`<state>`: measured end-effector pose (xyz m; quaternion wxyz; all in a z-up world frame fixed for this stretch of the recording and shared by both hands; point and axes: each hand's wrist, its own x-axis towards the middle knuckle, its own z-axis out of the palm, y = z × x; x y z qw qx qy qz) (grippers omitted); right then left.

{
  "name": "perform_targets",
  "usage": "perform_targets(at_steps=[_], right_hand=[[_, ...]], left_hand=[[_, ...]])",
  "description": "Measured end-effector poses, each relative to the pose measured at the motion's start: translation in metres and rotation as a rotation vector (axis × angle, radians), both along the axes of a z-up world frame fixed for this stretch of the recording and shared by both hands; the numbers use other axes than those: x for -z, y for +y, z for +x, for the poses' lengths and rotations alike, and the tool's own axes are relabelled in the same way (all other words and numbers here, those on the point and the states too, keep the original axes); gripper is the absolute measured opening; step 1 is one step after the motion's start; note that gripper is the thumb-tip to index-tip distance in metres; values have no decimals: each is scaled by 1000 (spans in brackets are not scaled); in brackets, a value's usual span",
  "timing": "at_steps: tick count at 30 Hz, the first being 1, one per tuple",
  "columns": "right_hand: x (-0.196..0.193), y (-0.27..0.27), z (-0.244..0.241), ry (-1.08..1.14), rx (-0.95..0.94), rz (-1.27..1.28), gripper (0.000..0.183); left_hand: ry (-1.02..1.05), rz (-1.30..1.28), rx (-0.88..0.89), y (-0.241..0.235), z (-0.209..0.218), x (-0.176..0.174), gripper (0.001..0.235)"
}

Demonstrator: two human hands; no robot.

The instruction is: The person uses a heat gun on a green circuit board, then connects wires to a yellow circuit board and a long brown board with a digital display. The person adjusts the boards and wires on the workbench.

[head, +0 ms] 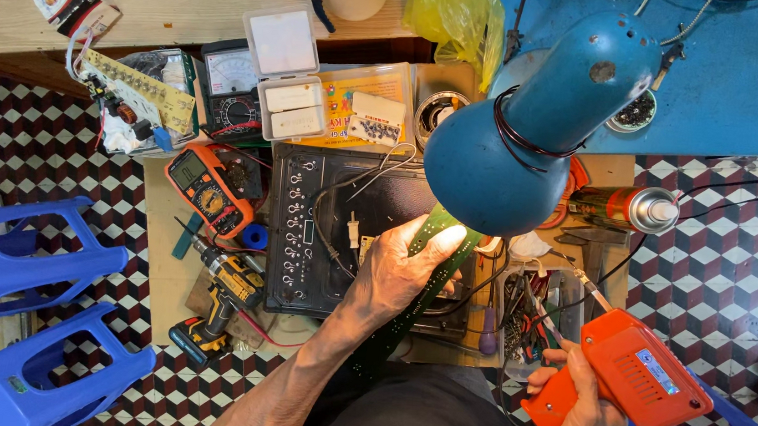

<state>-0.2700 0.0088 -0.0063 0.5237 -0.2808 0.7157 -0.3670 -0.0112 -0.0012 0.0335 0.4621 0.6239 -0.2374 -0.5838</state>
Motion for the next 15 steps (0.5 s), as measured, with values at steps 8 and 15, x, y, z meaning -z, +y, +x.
perform_targets(at_steps=[8, 15], right_hand=[[8, 1, -6, -8, -26, -8, 32], [26, -9, -23, 74, -58, -141, 33]], left_hand=[[-11, 64, -32, 0, 2, 3, 39], [350, 98, -95, 9, 6, 62, 40]])
